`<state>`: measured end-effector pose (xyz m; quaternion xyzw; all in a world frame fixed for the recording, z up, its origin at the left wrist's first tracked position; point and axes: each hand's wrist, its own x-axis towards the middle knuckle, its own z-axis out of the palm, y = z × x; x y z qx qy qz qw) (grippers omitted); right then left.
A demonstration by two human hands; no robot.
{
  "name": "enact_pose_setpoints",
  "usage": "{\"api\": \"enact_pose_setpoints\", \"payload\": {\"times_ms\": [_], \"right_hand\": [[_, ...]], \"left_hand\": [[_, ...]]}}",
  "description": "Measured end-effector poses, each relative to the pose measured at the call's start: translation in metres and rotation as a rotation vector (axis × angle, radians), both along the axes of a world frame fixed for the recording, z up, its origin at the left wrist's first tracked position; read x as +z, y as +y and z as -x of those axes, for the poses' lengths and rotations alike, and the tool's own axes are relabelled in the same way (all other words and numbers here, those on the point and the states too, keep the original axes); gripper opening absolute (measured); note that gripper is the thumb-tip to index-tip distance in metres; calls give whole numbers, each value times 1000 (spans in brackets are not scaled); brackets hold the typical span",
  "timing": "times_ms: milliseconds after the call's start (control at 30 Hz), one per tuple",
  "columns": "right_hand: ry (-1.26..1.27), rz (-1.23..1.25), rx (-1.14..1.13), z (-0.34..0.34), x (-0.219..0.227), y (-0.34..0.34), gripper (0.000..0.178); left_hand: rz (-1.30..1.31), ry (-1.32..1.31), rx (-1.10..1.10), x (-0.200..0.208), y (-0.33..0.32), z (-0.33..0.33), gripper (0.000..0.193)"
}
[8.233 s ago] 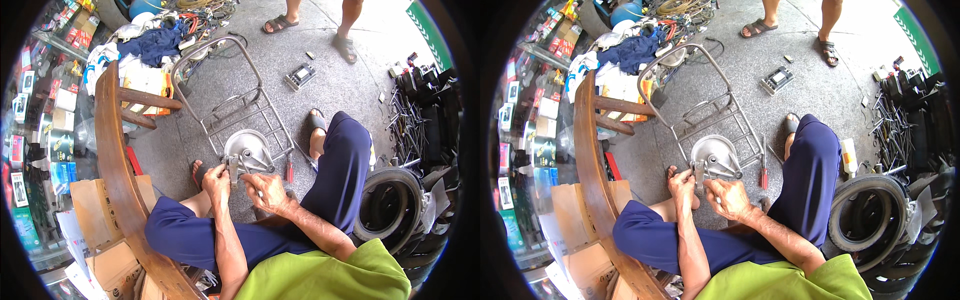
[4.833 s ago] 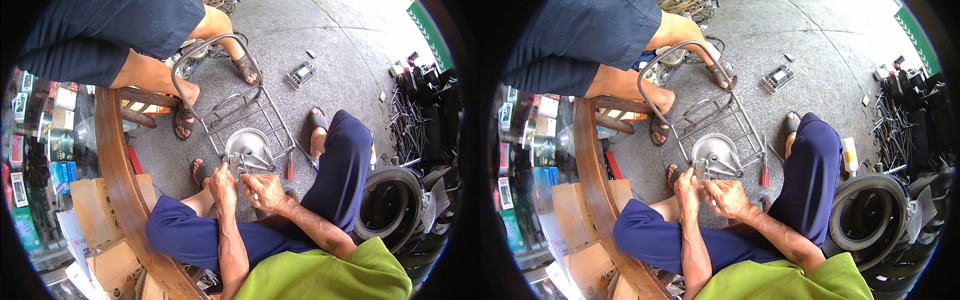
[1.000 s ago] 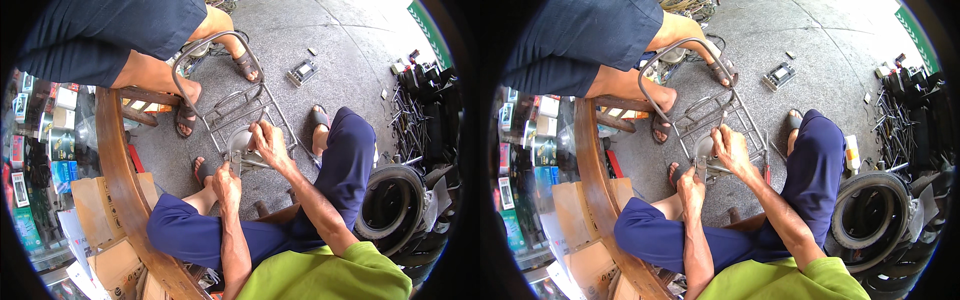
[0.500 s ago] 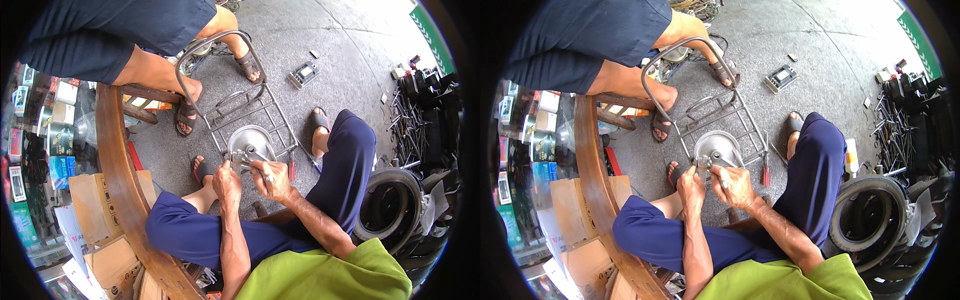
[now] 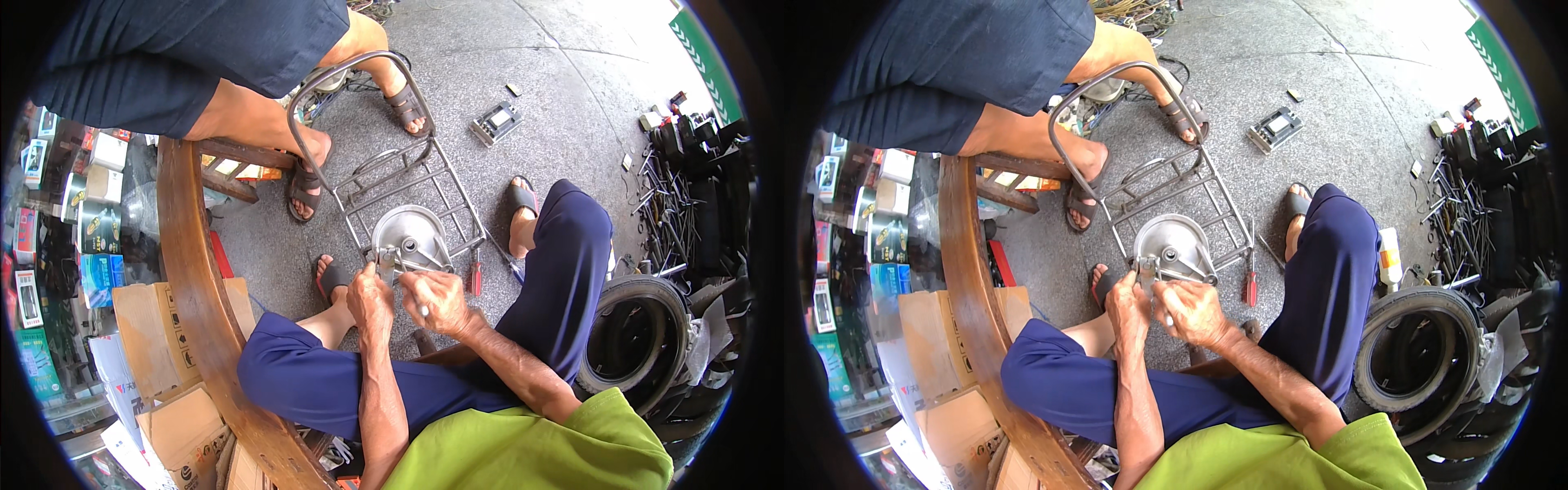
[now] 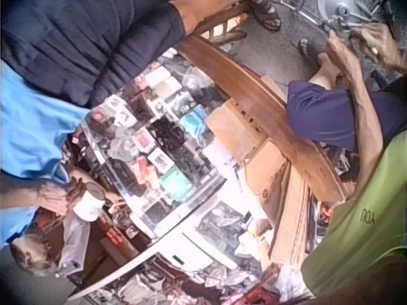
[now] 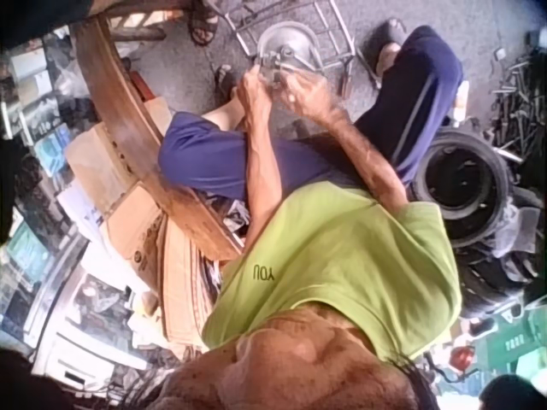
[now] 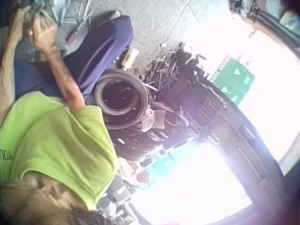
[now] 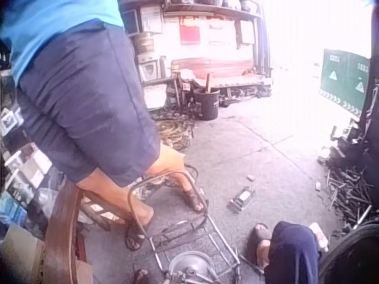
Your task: The person sits on a low chair and uses two wrenches to tighten a bolt on a small metal component resting on a metal rack. The person repeatedly adjusts the wrenches and rotates the component to secure the fastener.
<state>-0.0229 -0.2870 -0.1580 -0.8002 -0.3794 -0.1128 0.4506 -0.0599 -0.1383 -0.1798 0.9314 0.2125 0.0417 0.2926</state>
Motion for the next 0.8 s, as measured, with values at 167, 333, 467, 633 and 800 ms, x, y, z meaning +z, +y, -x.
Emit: {"api": "enact_pose_setpoints", "payload": {"times_ms": [167,333,467,633,800], "right_hand": [[-77,64,11,21,-23,5,38],[-17,14,-8,19,-17,6,36],[175,31,7,-2,4,3,23],[382,42,-95,-35,12,15,14],[899,-327,-232,-65,-3,18,30]], "left_hand": [[126,62,41,5,1,-1,25],[64,17,28,-2,2,2,25],[5,-10,-1,-5,3,2,27],[-36,-9,8,-4,0,-1,28],[-28,14,27,2,-2,-2,29]]}}
